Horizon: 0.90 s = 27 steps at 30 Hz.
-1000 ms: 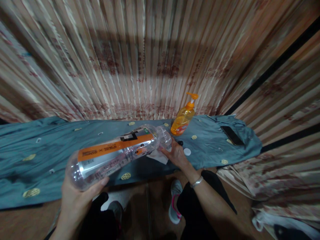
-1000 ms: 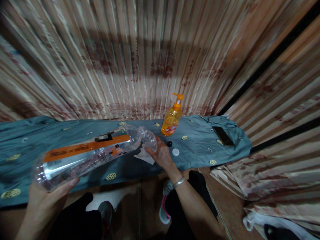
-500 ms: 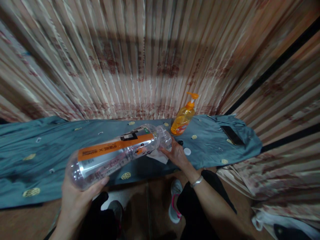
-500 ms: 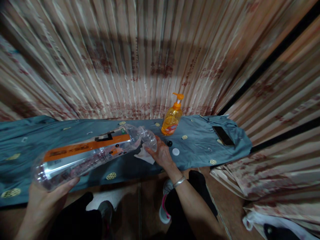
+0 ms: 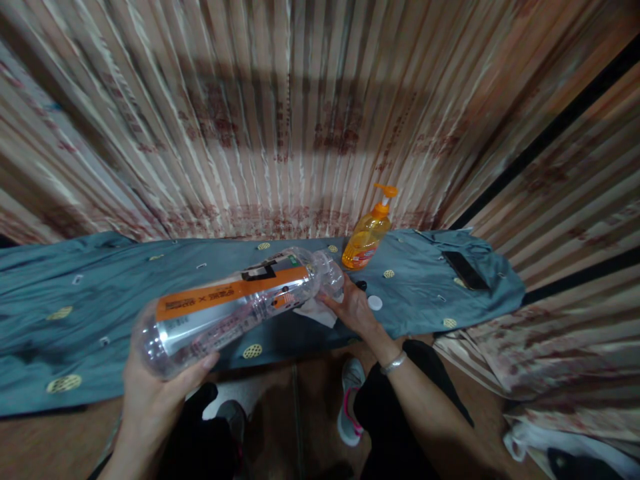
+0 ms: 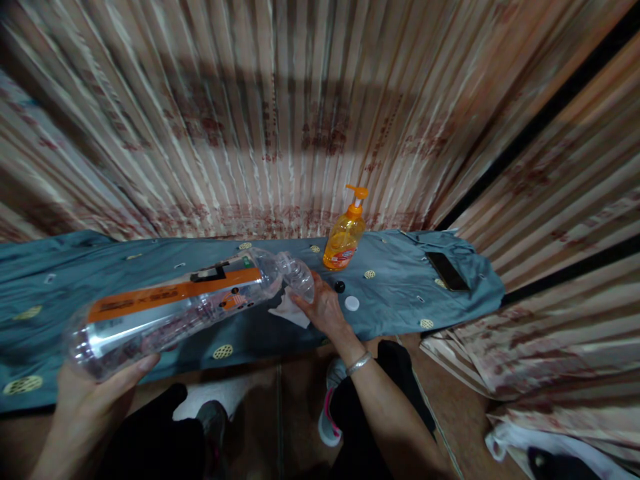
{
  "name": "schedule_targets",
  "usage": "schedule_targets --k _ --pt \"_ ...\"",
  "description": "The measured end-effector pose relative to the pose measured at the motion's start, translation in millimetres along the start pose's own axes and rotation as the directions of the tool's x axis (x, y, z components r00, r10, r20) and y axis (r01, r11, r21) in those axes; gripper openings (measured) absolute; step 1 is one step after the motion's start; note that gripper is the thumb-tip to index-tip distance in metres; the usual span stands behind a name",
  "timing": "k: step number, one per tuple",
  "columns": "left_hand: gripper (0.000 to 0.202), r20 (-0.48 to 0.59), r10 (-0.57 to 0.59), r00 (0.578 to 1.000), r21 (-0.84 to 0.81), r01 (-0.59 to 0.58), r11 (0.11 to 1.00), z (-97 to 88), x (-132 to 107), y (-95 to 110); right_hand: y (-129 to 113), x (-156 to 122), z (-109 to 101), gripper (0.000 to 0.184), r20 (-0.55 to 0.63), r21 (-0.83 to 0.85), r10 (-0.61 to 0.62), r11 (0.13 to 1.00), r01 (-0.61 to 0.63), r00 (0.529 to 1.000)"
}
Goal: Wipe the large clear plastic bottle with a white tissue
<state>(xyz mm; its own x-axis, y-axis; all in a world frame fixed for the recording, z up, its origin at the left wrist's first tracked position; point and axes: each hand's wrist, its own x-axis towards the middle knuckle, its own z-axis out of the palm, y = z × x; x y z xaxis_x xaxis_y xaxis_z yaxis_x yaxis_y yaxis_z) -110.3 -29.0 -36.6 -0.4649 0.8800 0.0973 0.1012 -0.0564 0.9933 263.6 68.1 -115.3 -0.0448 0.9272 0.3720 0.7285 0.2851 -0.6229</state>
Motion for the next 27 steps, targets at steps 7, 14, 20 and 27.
schedule_targets --k 7,14,20,27 --pt "0.126 0.014 0.025 1.0 -0.052 -0.024 0.998 1.3 0.5 -1.5 0.9 0.1 0.6 0.075 -0.019 0.0 -0.025 1.0 0.025 1.0" --pt "0.118 0.008 0.056 0.998 -0.051 -0.056 0.997 2.2 -2.2 1.8 0.2 0.5 -0.7 0.081 -0.012 0.013 -0.028 1.0 0.028 1.0" --pt "0.117 0.013 0.059 0.998 -0.019 -0.059 0.998 0.1 0.2 -0.9 -3.1 1.0 -1.2 0.081 -0.019 0.037 -0.036 0.999 0.036 0.999" --pt "0.12 0.007 0.043 0.999 -0.069 -0.043 0.997 3.5 0.9 -1.5 -0.5 0.3 0.8 0.076 -0.022 0.017 -0.029 0.999 0.029 0.999"
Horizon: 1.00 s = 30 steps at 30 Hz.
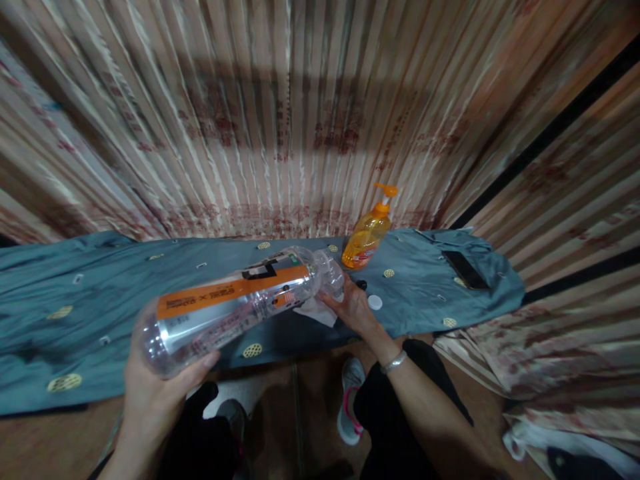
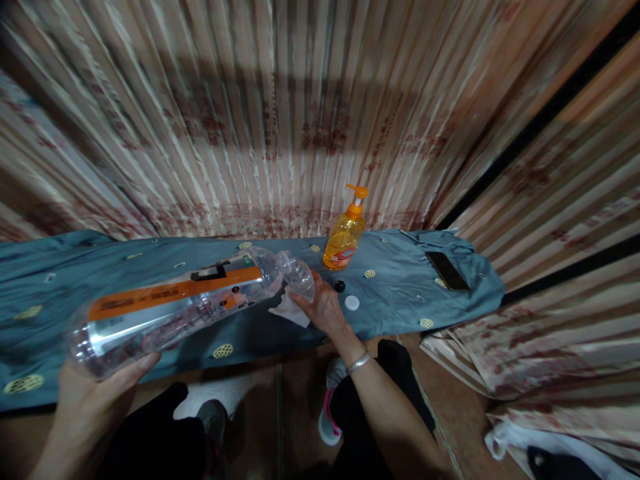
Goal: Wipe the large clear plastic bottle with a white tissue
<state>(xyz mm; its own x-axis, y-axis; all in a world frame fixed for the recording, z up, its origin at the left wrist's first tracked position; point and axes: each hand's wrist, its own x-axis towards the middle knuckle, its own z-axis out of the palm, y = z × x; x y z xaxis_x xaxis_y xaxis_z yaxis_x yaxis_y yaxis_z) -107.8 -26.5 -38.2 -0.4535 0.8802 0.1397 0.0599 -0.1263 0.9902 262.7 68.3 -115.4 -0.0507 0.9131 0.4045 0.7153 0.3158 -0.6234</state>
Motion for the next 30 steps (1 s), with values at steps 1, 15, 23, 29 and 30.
schedule_targets --k 1,15,23,29,30 --pt "0.119 -0.004 -0.001 1.0 0.003 0.001 1.0 0.0 0 -1 1 0 0 0.076 0.003 -0.006 0.005 1.0 -0.005 1.0" --pt "0.118 0.01 -0.004 1.0 0.035 0.003 0.999 -2.1 0 -3 4 -1 2 0.075 0.025 -0.034 0.043 0.999 -0.043 0.999" --pt "0.125 0.001 -0.005 1.0 0.039 0.005 0.999 6.1 -8 6 0 0 -1 0.081 0.013 -0.039 0.024 0.999 -0.023 1.0" --pt "0.122 -0.023 -0.002 1.0 0.028 0.002 1.0 12.0 -12 14 -1 0 -1 0.079 0.019 -0.034 0.046 0.998 -0.045 0.999" --pt "0.122 -0.018 -0.008 1.0 0.017 0.008 1.0 11.6 -11 13 -1 0 -1 0.078 0.018 -0.033 0.046 0.998 -0.045 0.999"
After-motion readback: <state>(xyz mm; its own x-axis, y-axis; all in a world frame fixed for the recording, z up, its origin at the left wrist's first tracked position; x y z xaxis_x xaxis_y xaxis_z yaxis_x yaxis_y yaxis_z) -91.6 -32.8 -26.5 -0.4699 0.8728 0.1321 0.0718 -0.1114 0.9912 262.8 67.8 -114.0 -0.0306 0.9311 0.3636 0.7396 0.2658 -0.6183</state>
